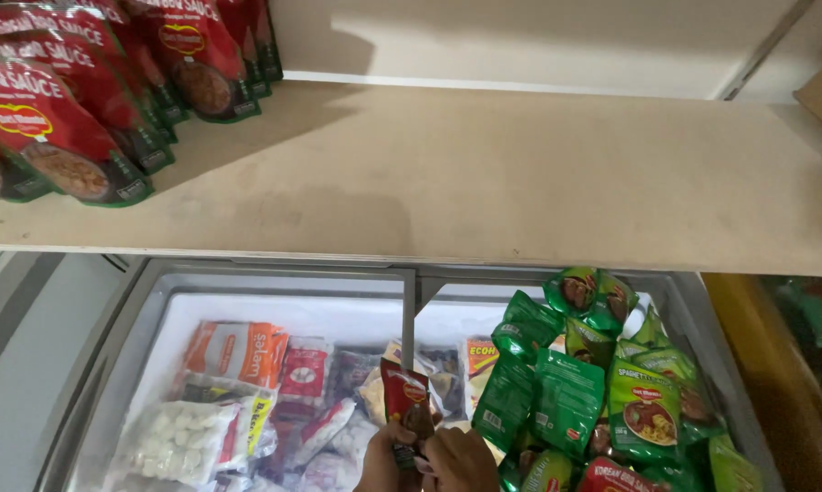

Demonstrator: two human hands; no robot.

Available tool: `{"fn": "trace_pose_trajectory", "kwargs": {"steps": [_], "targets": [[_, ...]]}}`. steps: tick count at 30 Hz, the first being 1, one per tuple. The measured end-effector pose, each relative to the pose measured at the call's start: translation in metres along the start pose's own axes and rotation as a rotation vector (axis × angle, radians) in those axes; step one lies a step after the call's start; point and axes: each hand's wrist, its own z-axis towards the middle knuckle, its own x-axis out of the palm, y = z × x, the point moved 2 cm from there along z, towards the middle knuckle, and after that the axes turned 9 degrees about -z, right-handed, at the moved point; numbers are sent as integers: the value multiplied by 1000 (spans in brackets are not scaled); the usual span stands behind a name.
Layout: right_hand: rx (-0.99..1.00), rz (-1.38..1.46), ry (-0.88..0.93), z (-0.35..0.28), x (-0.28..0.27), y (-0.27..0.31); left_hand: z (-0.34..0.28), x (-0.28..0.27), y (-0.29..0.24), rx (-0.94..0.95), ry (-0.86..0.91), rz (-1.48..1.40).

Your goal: Stocking sauce packets from a storage bin onto store shelves and wiping down the shelf surface.

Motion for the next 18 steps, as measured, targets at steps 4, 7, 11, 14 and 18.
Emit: {"fn": "trace_pose_trajectory", "kwargs": {"steps": [4,7,11,14,18], "targets": [[-32,253,-200,-19,15,-9,-19,34,2,-53,166,68],[-45,1158,-172,-32,30,-18,-59,85,-3,-95,142,119],[62,624,-405,12,-89,0,-82,56,26,-120,260,262],[-153,307,-344,32,-103,-10,-35,-47,18,146,520,575],[414,583,-240,37,-68,-69,12,-112,2,541,857,955]]}}
